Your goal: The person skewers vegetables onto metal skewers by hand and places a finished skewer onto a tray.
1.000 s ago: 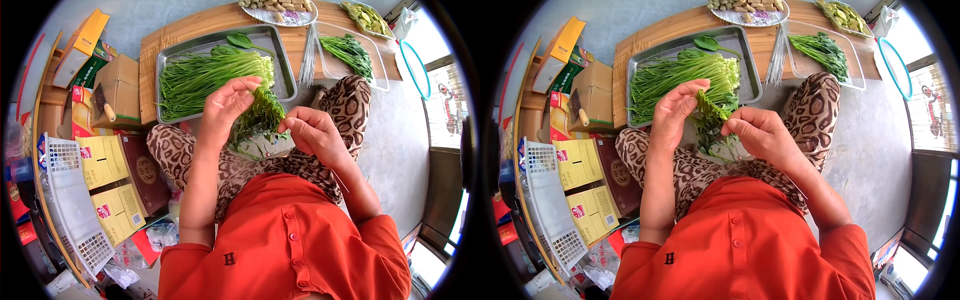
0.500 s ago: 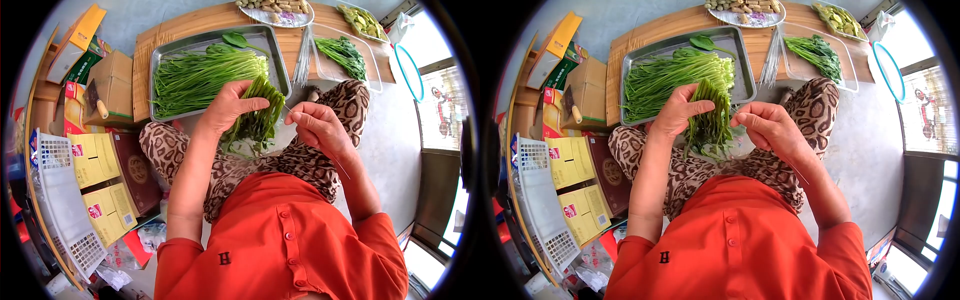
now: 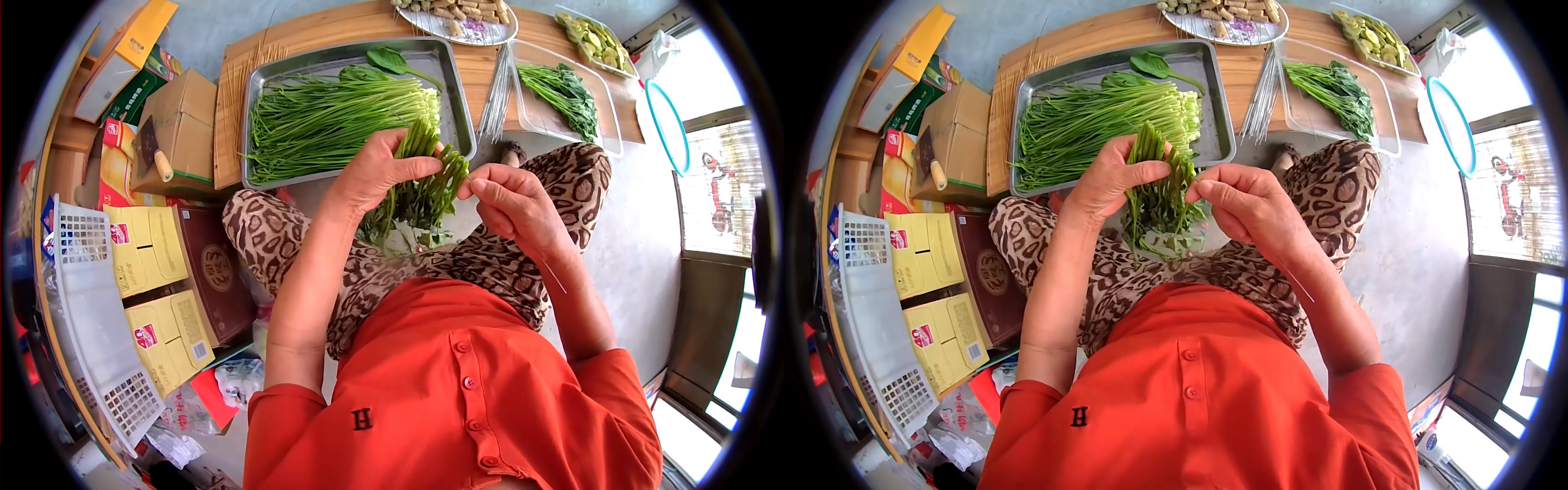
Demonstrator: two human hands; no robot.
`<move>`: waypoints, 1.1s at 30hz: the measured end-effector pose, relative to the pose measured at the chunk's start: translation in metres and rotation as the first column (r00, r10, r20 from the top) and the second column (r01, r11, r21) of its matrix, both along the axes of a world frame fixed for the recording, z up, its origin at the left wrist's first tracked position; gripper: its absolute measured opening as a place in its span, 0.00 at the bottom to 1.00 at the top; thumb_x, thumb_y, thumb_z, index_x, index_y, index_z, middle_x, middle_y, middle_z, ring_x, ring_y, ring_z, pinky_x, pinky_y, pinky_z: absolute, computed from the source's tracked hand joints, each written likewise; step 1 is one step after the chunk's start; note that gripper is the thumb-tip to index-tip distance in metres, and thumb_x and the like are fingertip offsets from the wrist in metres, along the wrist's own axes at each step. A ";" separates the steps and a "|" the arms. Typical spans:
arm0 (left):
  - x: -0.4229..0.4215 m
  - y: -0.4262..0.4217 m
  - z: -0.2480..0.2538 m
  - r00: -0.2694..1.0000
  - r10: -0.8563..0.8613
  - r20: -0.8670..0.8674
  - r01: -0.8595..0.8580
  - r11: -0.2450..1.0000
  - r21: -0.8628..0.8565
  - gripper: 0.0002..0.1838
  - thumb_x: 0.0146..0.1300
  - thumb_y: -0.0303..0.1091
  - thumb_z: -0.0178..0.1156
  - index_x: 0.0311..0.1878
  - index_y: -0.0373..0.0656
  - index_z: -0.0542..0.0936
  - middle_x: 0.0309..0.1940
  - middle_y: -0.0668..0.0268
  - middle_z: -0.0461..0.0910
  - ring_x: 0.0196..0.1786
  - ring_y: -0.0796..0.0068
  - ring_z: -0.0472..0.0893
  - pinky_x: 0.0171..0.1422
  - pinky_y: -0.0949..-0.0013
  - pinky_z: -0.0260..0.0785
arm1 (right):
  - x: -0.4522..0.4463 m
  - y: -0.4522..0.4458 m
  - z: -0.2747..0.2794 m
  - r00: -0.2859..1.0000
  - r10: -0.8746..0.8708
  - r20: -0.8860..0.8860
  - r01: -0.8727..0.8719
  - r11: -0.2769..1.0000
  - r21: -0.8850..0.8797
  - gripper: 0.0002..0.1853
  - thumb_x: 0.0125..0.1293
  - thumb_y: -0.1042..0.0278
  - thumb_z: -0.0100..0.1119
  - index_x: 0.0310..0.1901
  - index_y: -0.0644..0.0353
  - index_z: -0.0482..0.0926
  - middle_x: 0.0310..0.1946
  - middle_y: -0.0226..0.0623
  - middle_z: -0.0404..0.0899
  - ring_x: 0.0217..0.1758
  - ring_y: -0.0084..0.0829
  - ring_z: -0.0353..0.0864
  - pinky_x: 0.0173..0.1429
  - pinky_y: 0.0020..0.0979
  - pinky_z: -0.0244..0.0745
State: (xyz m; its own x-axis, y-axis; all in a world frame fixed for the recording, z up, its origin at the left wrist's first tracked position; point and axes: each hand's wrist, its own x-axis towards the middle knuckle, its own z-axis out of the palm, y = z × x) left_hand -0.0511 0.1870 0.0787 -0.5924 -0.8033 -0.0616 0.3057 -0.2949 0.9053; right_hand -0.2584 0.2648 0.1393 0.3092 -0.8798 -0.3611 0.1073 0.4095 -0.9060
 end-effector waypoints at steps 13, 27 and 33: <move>-0.001 -0.002 -0.003 1.000 -0.029 -0.011 0.028 0.997 -0.068 0.12 0.59 0.30 0.67 0.44 0.36 0.82 0.38 0.66 0.83 0.41 0.79 0.80 0.50 0.74 0.72 | 0.002 -0.001 -0.002 1.000 -0.001 0.003 0.001 1.000 0.014 0.12 0.73 0.64 0.50 0.38 0.62 0.80 0.12 0.16 0.59 0.13 0.10 0.51 0.18 0.18 0.44; 0.003 -0.013 -0.018 0.973 -0.064 -0.223 0.077 0.996 0.052 0.17 0.62 0.39 0.64 0.48 0.35 0.81 0.40 0.61 0.84 0.43 0.72 0.83 0.52 0.69 0.75 | 0.000 -0.003 -0.005 0.998 0.011 0.054 -0.013 1.000 0.023 0.12 0.73 0.65 0.49 0.39 0.63 0.79 0.12 0.16 0.58 0.12 0.11 0.50 0.18 0.18 0.44; 0.000 -0.020 -0.017 0.969 -0.101 -0.225 0.120 0.990 0.072 0.20 0.60 0.42 0.66 0.48 0.35 0.81 0.44 0.60 0.83 0.48 0.71 0.82 0.57 0.68 0.73 | -0.004 -0.003 -0.004 0.999 -0.010 0.049 0.009 1.000 0.023 0.12 0.73 0.64 0.49 0.39 0.63 0.79 0.11 0.17 0.58 0.12 0.11 0.51 0.18 0.18 0.44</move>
State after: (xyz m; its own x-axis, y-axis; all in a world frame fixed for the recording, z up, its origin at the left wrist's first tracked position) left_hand -0.0509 0.1674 0.0613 -0.6835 -0.7298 0.0153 0.4557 -0.4103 0.7899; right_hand -0.2627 0.2613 0.1353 0.3188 -0.8746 -0.3653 0.1553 0.4284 -0.8901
